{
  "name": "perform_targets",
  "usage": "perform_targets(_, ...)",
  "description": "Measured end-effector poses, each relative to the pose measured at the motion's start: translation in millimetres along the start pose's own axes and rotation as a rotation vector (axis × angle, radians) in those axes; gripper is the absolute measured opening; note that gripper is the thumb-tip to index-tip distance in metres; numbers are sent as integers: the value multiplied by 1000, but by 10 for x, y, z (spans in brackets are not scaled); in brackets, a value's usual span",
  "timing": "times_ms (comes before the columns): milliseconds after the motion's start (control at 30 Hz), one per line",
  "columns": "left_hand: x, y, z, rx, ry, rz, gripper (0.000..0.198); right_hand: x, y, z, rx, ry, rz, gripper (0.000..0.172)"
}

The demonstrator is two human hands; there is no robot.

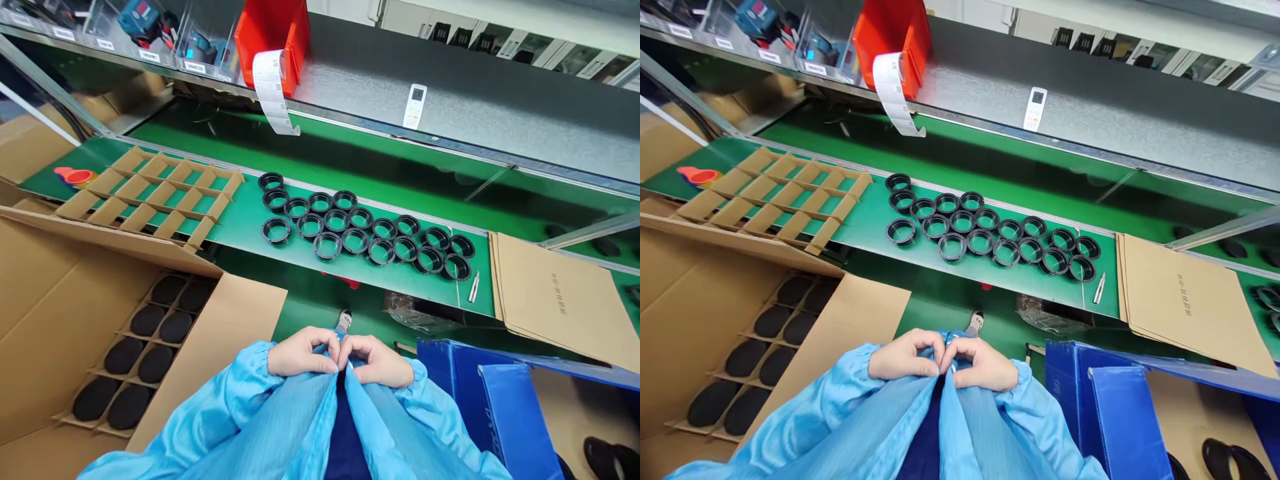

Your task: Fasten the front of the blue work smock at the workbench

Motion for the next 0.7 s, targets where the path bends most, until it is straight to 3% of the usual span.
perform_targets(167, -50, -36, 39, 114, -154, 97, 36, -16, -140, -25, -250, -218, -58, 38)
perform_targets(400, -159, -10, 26, 151, -232, 238, 26, 47, -173, 115, -195, -217, -42, 24)
perform_targets(600, -82, -48, -110, 57, -187, 212, 22, 220, -115, 127, -248, -302, -112, 22)
perform_targets(700, -32, -71, -131, 56, -180, 198, 17, 295, -7, 214, -184, -348, -171, 21)
Point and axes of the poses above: each hand's wrist, its own y-axis towards the middle knuckle, its own z-axis out of the palm, x = y × z, the point moved 6 cm from there along y, towards the middle knuckle, and after that the axes turned 6 degrees about -z, right-handed, at the moved point
